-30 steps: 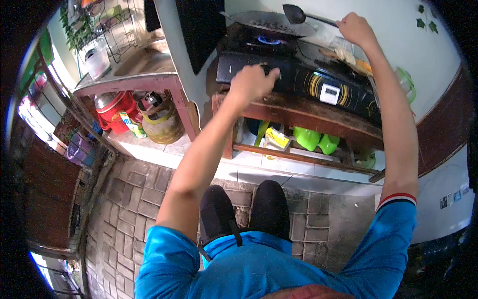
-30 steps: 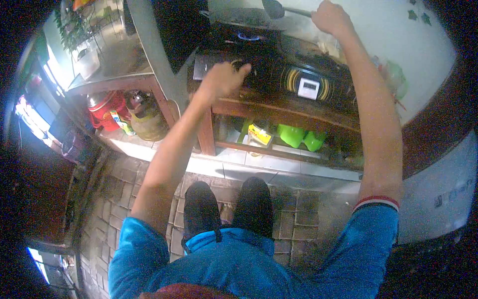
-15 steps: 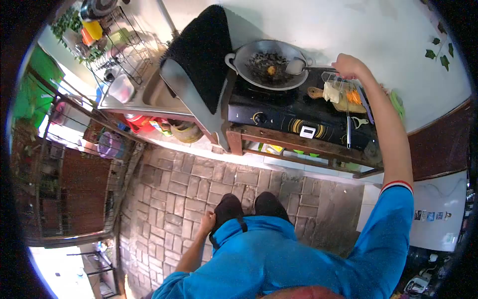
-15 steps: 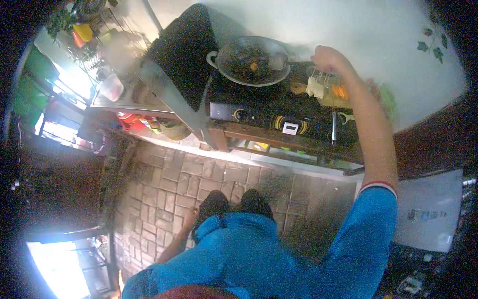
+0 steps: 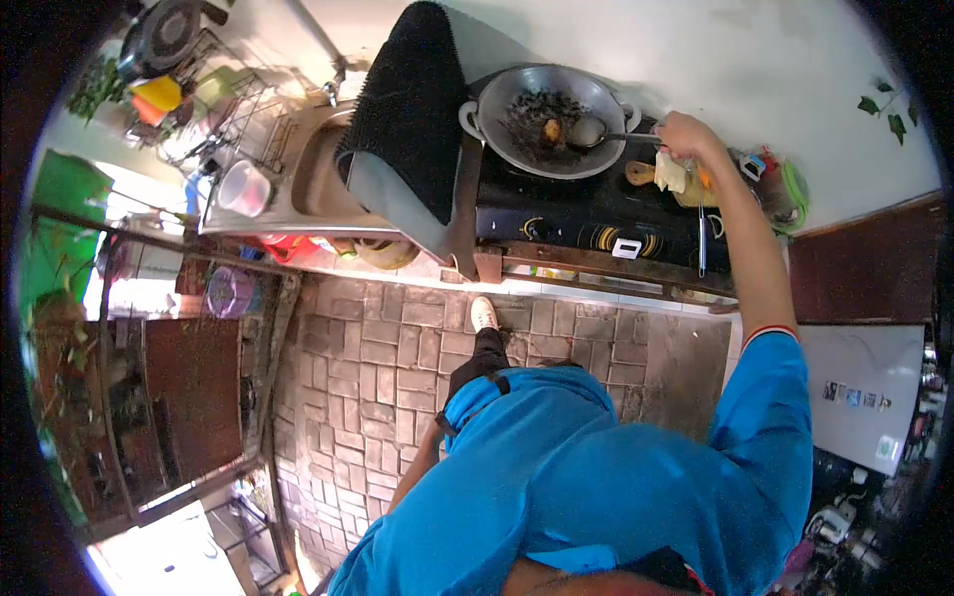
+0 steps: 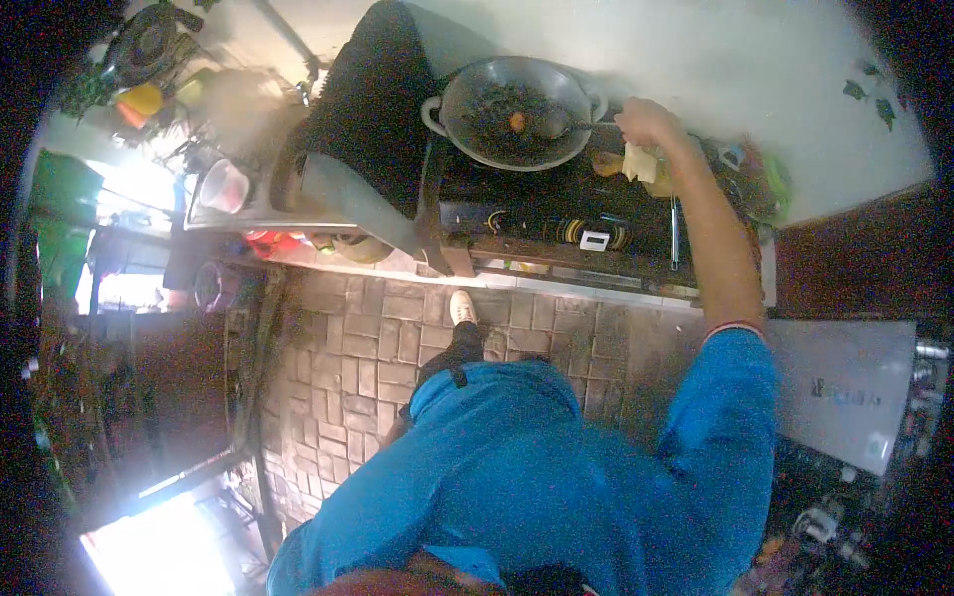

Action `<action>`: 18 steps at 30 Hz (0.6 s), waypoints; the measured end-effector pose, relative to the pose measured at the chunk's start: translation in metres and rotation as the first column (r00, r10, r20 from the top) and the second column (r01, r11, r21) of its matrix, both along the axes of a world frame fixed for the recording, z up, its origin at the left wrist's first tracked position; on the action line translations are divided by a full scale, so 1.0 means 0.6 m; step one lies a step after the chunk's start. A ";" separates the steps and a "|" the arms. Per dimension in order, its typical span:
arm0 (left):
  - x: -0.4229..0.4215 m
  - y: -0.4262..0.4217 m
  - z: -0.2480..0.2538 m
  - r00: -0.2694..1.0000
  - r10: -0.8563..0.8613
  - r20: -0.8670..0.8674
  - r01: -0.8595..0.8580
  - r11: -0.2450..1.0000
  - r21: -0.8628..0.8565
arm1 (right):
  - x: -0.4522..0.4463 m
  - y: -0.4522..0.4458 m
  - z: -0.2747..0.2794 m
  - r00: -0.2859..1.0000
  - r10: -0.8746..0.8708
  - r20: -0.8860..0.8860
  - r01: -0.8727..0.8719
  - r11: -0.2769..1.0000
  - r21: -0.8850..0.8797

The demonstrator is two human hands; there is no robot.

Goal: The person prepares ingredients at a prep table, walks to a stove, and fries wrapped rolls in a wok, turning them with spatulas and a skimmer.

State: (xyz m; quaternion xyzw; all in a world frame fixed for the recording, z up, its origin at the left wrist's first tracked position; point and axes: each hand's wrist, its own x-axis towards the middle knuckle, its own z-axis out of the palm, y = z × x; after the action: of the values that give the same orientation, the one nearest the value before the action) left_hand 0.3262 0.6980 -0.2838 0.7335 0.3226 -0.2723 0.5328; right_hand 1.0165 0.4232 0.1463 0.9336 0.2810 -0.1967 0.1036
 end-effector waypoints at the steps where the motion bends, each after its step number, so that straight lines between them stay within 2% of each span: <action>1: 0.032 0.028 -0.009 0.999 -0.033 0.027 0.034 0.999 -0.013 | 0.016 -0.008 -0.023 0.996 -0.056 -0.075 0.063 0.994 0.094; 3: 0.091 0.089 -0.019 0.989 -0.130 0.071 0.133 0.991 -0.034 | 0.027 -0.026 -0.074 0.926 -0.320 -0.200 0.370 0.873 0.319; 4: 0.129 0.121 -0.028 0.979 -0.186 0.088 0.190 0.981 -0.042 | 0.022 -0.025 -0.088 0.923 -0.336 -0.187 0.379 0.874 0.304; 6: 0.205 0.179 -0.045 0.960 -0.275 0.048 0.277 0.959 -0.062 | 0.018 -0.010 -0.102 0.864 -0.395 -0.311 0.477 0.841 0.256; 7: 0.244 0.205 -0.052 0.949 -0.314 0.008 0.314 0.946 -0.079 | 0.015 -0.007 -0.108 0.860 -0.406 -0.308 0.484 0.840 0.246; 9: 0.278 0.227 -0.049 0.988 -0.112 0.105 0.129 0.977 -0.171 | 0.000 -0.004 -0.126 0.909 -0.215 -0.356 0.343 0.873 0.348; 10: 0.310 0.229 -0.004 0.993 0.009 -0.116 -0.025 0.991 -0.131 | -0.010 -0.002 -0.135 0.916 -0.151 -0.372 0.300 0.873 0.386; 12: 0.348 0.235 0.023 0.993 0.103 -0.063 -0.115 0.967 -0.225 | -0.023 0.014 -0.158 0.850 -0.197 -0.489 0.445 0.764 0.466; 13: 0.349 0.241 -0.001 0.922 -0.194 0.336 0.227 0.972 -0.063 | -0.036 0.023 -0.144 0.928 -0.074 -0.365 0.244 0.862 0.444; 14: 0.334 0.236 -0.020 0.926 -0.188 0.328 0.221 0.973 -0.066 | -0.049 0.032 -0.130 0.972 0.061 -0.228 0.036 0.915 0.401; 15: 0.343 0.215 0.023 0.991 -0.050 0.121 0.065 0.990 -0.125 | -0.051 0.033 -0.136 0.963 -0.005 -0.270 0.123 0.900 0.419; 16: 0.349 0.207 0.037 0.992 0.090 -0.089 -0.103 0.984 -0.145 | -0.052 0.031 -0.146 0.959 -0.015 -0.284 0.152 0.872 0.465; 17: 0.316 0.212 -0.028 0.972 -0.111 0.208 0.124 0.991 -0.052 | -0.052 0.029 -0.157 0.954 -0.023 -0.298 0.179 0.841 0.510; 18: 0.295 0.209 -0.068 0.998 0.047 0.053 -0.033 0.972 -0.231 | -0.053 0.027 -0.167 0.950 -0.028 -0.312 0.206 0.808 0.553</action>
State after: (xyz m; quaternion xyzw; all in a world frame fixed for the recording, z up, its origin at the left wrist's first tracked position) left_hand 0.5031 0.8236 -0.3248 0.6677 0.2880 -0.2758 0.6286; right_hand 0.9850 0.4394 0.0463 0.8972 0.2809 -0.2423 -0.2396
